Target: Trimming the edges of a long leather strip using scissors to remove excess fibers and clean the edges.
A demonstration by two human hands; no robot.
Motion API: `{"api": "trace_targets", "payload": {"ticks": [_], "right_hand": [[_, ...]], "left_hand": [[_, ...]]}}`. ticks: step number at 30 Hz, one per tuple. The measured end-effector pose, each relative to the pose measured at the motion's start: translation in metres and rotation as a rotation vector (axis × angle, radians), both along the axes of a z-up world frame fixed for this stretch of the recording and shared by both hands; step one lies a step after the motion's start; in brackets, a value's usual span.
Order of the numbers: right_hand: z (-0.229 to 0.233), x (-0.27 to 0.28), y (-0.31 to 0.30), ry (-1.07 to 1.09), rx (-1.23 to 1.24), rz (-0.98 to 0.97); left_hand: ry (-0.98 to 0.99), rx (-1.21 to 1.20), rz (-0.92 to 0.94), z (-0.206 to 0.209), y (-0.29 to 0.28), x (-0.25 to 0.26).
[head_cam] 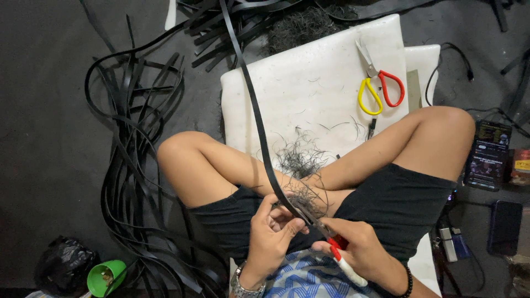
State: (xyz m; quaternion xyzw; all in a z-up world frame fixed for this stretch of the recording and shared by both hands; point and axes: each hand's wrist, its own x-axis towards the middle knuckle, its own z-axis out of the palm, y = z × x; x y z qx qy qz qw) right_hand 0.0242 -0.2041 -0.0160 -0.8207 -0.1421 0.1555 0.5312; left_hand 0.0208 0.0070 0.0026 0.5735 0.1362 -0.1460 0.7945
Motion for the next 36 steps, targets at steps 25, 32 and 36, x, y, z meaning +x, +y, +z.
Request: {"api": "trace_targets", "payload": {"ticks": [25,32,36], "right_hand": [[0.025,-0.004,-0.012,0.252,-0.167,0.171],[0.025,-0.004,-0.006,0.127,-0.185,0.125],[0.03,0.0,-0.002,0.132,-0.144,0.114]], "left_hand": [[-0.077,-0.032,0.16,-0.011,0.016,0.013],[-0.09,-0.031,0.102,-0.007,0.003,-0.002],[-0.122,-0.014,0.074,-0.006,0.002,-0.006]]}}
